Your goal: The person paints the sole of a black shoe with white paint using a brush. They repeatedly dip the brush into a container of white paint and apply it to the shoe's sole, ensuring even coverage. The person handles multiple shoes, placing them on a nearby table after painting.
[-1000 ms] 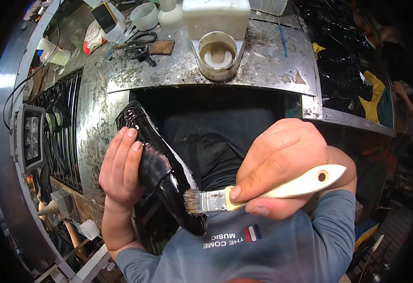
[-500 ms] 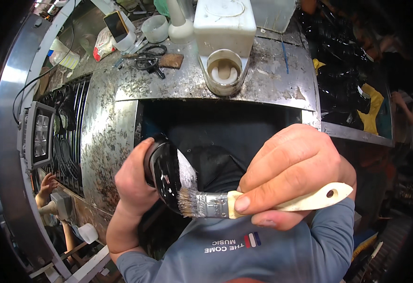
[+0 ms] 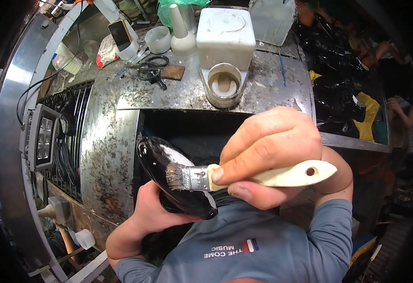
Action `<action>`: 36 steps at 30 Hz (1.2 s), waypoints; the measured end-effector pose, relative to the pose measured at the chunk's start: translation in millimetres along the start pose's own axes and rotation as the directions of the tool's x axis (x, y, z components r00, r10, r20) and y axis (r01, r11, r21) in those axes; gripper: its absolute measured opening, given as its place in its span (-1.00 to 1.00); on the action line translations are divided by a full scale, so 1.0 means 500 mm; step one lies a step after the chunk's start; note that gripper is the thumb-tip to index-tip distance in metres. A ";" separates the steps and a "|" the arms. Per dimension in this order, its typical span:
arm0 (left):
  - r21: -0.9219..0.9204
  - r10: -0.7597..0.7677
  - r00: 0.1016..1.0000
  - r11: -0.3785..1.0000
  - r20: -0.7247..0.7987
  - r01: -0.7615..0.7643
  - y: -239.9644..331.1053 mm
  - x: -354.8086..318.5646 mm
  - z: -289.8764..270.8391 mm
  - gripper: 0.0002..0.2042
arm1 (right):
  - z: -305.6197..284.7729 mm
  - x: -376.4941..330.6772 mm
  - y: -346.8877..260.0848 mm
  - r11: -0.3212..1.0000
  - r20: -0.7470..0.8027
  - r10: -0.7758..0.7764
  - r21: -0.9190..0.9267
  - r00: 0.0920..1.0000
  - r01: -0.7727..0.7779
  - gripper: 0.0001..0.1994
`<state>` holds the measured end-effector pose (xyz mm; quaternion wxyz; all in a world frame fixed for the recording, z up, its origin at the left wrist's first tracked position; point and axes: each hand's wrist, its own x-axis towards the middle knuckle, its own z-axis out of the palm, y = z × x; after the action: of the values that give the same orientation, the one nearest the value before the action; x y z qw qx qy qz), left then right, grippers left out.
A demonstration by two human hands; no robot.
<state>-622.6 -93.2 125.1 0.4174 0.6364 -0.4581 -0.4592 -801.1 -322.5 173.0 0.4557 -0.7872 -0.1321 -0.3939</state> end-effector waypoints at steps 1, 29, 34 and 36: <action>-0.094 -0.027 0.999 0.995 0.021 0.029 -0.005 0.001 0.001 -0.20 | 0.001 -0.001 0.005 1.000 0.002 0.000 -0.007 1.000 0.000 -0.84; -0.652 -0.225 0.962 0.708 0.157 0.272 -0.056 -0.011 -0.007 -0.17 | 0.038 -0.057 0.032 0.988 0.052 0.135 0.071 0.989 -0.139 -0.92; -0.708 -0.218 0.963 0.654 0.160 0.266 -0.061 -0.012 -0.012 -0.17 | 0.051 -0.073 0.029 0.976 0.093 0.145 0.149 0.985 -0.158 -0.93; -0.727 -0.216 0.967 0.642 0.134 0.244 -0.061 -0.011 -0.011 -0.17 | 0.048 -0.076 0.027 0.972 0.102 0.159 0.160 0.982 -0.174 -0.93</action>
<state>-612.3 -80.2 98.6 0.5687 0.4580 -0.1562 -0.6651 -806.2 -304.6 129.8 0.5458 -0.7708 -0.1184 -0.3065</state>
